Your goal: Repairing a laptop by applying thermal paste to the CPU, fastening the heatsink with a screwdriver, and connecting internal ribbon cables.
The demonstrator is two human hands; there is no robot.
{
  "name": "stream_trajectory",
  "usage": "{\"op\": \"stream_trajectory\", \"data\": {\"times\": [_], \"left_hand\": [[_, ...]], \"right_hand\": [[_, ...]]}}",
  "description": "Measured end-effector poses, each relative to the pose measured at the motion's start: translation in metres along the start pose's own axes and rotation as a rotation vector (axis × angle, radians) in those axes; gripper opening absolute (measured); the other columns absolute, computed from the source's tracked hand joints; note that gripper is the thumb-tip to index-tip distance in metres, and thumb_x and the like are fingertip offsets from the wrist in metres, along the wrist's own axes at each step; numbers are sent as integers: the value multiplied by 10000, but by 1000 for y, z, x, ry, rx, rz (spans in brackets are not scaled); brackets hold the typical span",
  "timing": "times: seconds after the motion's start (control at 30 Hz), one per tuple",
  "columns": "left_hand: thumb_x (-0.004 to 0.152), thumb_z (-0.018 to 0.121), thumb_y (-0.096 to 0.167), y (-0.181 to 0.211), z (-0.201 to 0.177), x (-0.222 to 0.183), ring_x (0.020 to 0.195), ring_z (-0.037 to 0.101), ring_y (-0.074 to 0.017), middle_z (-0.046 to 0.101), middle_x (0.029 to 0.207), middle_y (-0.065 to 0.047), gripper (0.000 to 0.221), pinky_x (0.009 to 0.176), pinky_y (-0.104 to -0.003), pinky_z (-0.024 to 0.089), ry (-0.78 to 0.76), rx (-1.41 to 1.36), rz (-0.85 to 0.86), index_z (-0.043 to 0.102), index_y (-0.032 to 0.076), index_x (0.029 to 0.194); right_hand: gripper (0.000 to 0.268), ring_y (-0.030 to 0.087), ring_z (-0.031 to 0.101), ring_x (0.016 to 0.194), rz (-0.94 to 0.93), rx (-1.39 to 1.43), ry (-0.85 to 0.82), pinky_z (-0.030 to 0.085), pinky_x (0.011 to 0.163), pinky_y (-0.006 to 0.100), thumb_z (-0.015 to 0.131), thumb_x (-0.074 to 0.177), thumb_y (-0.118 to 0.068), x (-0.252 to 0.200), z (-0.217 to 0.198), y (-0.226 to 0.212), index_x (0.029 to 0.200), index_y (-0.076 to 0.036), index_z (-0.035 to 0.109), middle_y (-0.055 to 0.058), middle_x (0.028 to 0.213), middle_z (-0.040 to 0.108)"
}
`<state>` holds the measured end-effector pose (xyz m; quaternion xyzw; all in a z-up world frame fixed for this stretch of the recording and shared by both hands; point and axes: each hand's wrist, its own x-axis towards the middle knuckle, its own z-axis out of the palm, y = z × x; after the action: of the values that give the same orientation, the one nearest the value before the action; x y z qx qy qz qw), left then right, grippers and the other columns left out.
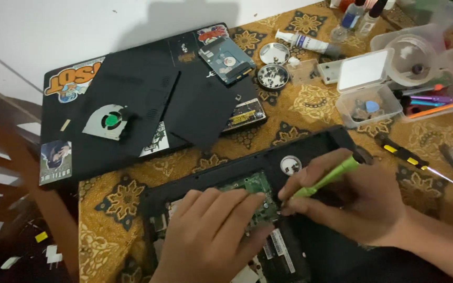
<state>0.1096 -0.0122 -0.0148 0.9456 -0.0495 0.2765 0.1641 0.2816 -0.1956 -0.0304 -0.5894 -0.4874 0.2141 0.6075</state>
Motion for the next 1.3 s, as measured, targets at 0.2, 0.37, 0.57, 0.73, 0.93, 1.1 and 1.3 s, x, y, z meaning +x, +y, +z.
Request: {"op": "stream_trajectory", "data": {"times": [0.2,0.37,0.57,0.73,0.93,1.1,1.3], "left_hand": [[990,750,344,4,0,0,736,667,-234,732,941,-73,269,611,-382,481,17,-41,36,762,82,1048],[975,782,269,6,-4,3,674,634,-208,714,893,-49,185,569,-356,433,53,-64,39,734,91,960],[957,817,238,5,-3,0,733,684,-189,756,939,-58,159,579,-368,461,26,-83,50,782,92,1008],[943,831,173,8,-9,4,708,696,-175,758,919,-64,116,525,-339,439,82,-88,65,773,74,962],[938,829,209,6,-7,-2,766,745,-188,784,972,-59,144,571,-360,512,87,-118,55,806,91,1016],[954,782,176,8,-13,3,710,707,-169,761,956,-42,99,560,-330,475,128,-133,70,772,83,989],[952,735,244,8,-12,-6,704,773,-210,798,952,-76,154,599,-388,618,96,-352,-25,795,114,1008]], "right_hand": [[331,207,865,958,-21,-29,-20,704,853,292,730,876,3,-9,3,0,1091,-107,503,160,982,815],[331,222,876,953,-76,-56,-24,722,848,305,741,871,-8,-8,3,-2,1073,-122,505,154,970,800],[307,264,873,986,-112,13,-79,769,854,350,683,914,7,-3,1,-6,1114,-96,473,190,1072,799],[339,117,878,978,-153,-339,-49,670,844,188,732,883,-53,-10,-7,-1,1080,-107,461,-7,1050,839],[174,57,668,590,-51,-735,-41,425,606,219,762,833,-379,6,-9,-24,990,-390,835,-192,717,785],[201,36,649,595,-10,-580,-68,432,531,200,746,864,-309,1,-6,-25,1048,-282,821,-149,799,816],[409,206,637,1015,-261,-452,-42,538,931,358,667,920,-203,2,5,-42,1232,-172,405,-30,913,784]]}}
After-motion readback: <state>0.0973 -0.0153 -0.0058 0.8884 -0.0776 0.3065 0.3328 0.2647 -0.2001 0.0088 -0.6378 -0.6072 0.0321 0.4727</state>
